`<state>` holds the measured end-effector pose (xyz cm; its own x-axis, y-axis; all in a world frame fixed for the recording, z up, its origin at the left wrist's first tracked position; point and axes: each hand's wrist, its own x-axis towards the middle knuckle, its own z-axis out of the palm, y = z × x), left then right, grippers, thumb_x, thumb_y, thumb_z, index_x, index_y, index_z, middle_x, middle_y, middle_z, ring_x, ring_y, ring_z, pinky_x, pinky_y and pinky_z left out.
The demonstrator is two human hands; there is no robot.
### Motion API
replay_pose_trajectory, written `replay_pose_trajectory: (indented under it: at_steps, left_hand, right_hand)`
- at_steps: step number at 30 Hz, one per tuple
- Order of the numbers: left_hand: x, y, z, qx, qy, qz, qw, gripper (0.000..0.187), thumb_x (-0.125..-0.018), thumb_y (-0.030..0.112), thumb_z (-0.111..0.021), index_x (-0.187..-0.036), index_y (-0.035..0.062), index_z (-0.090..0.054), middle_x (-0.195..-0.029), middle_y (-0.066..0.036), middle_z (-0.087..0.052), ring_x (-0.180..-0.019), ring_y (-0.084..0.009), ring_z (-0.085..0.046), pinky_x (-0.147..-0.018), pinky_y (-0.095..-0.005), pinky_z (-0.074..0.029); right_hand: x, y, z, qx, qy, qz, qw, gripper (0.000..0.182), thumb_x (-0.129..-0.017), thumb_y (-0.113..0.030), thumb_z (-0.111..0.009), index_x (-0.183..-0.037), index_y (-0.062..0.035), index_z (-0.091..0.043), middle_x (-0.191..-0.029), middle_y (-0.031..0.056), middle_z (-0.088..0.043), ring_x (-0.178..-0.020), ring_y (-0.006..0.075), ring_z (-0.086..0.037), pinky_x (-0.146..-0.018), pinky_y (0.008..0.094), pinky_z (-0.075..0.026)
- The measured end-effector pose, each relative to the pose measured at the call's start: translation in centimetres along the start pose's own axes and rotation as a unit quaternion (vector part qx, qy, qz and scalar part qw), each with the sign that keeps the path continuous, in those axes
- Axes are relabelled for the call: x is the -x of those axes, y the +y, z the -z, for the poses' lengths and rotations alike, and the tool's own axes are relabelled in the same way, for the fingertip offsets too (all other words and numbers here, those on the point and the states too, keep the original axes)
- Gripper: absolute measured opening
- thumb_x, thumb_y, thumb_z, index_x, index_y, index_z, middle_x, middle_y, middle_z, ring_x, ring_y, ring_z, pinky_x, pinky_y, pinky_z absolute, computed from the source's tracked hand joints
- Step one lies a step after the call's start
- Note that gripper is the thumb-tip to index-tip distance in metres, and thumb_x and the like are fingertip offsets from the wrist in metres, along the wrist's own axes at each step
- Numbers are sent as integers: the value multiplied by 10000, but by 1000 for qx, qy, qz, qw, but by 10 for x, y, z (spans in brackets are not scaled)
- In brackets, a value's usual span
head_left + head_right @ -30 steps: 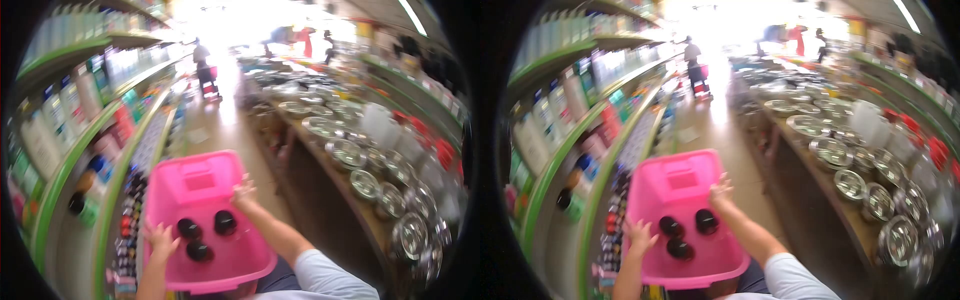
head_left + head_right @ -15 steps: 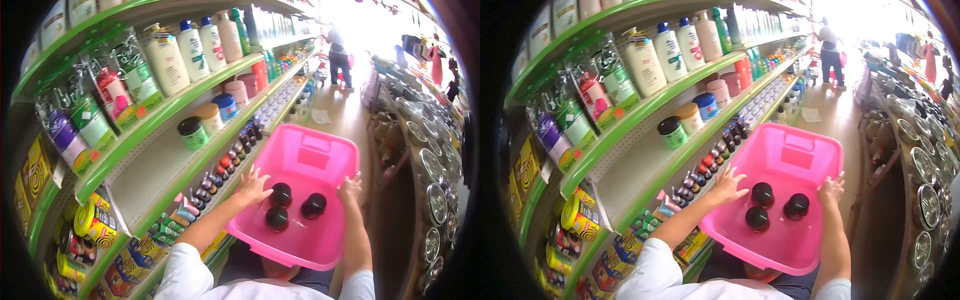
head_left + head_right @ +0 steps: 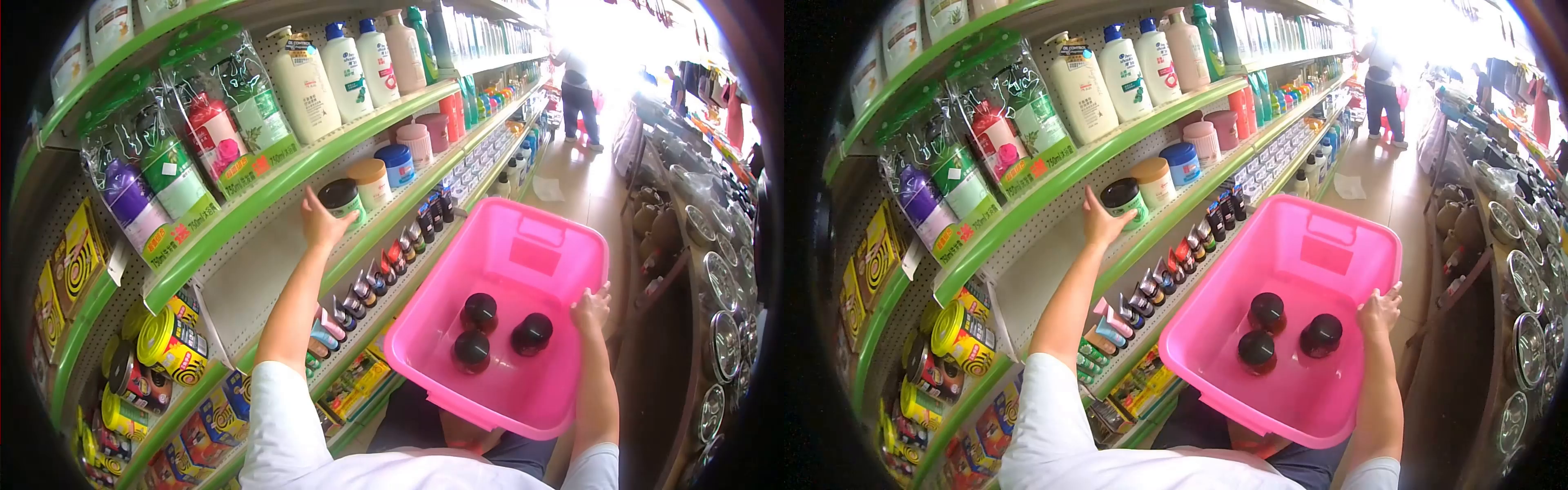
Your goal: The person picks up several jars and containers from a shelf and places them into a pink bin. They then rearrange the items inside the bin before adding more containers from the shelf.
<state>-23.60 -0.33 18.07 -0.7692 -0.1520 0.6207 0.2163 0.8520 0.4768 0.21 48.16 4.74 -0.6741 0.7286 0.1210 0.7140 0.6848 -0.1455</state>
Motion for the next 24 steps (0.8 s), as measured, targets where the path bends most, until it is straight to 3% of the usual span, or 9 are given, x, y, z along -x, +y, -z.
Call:
replay_pose_trajectory:
  at_steps: [2, 5, 8, 11, 14, 15, 17, 19, 24]
  left_hand:
    - [0, -10, -4, 32, -26, 99, 994, 1348, -556, 453, -880, -1494, 26, -10, -1459, -301, -278, -1360, -387, -318, -1091, -426, -343]
    - [0, -44, -35, 40, 25, 41, 998, 1372, -553, 463, -879, -1486, -6, 10, -1471, -321, -247, -1354, -394, -331, -1099, -425, -333]
    - [1, -39, -35, 71, -10, 77, 994, 1381, -556, 468, -878, -1475, -42, 17, -1474, -329, -236, -1359, -400, -321, -1110, -420, -316]
    - [-6, -48, -45, 100, 11, 43, 994, 1373, -563, 475, -874, -1472, -54, 9, -1474, -330, -238, -1354, -403, -328, -1111, -413, -313]
    - [-16, -70, -65, 96, 33, 17, 995, 1367, -575, 502, -861, -1469, -69, 0, -1514, -319, -123, -1423, -379, -189, -1164, -380, -206]
    - [-19, -77, -71, 104, 8, 49, 993, 1361, -580, 497, -861, -1469, -72, 0, -1528, -310, -60, -1446, -372, -81, -1185, -386, -120]
    - [-28, -98, -88, 69, 39, 22, 997, 1344, -598, 494, -853, -1465, -79, -1, -1531, -309, -36, -1447, -386, -20, -1187, -438, -52]
    - [-41, -119, -97, 89, 56, -11, 994, 1331, -615, 498, -846, -1469, -70, 2, -1533, -302, -19, -1442, -393, -57, -1180, -452, -90]
    - [-42, -96, -79, 131, 26, 23, 991, 1293, -624, 404, -865, -1489, -17, -1, -1537, -278, -68, -1433, -387, -122, -1172, -457, -136]
  right_hand:
    - [0, -1, 3, 1, -10, -5, 1000, 462, -823, -266, -677, -1223, -61, -571, -1524, 255, -169, -1320, 384, -364, -1014, 420, -434]
    - [-1, 1, 0, 6, -8, -3, 1000, 474, -809, -277, -686, -1215, -59, -577, -1521, 261, -171, -1319, 387, -363, -1011, 425, -435]
    - [-1, 2, -2, -1, 1, -7, 1000, 485, -792, -278, -697, -1208, -56, -584, -1516, 272, -176, -1319, 390, -362, -1008, 429, -435]
    - [0, 0, -1, 4, -1, -10, 1000, 493, -786, -276, -702, -1211, -57, -584, -1514, 278, -177, -1314, 398, -368, -1004, 430, -437]
    - [1, 2, -8, -12, 32, 28, 999, 471, -755, -251, -706, -1171, -50, -617, -1497, 295, -213, -1302, 427, -376, -961, 463, -453]
    - [4, 6, -7, -25, 47, 38, 998, 455, -747, -247, -702, -1149, -47, -630, -1489, 302, -228, -1293, 438, -382, -945, 476, -459]
    - [3, 10, -17, -11, 80, 53, 995, 402, -738, -225, -685, -1097, -49, -648, -1468, 330, -242, -1228, 452, -439, -895, 497, -490]
    - [-1, 9, -24, 23, 54, 36, 998, 457, -742, -272, -710, -1137, -57, -632, -1474, 333, -224, -1248, 444, -423, -916, 489, -479]
    - [-2, -1, -12, 33, 1, -1, 999, 488, -762, -301, -708, -1178, -64, -616, -1495, 319, -180, -1279, 429, -390, -959, 475, -453]
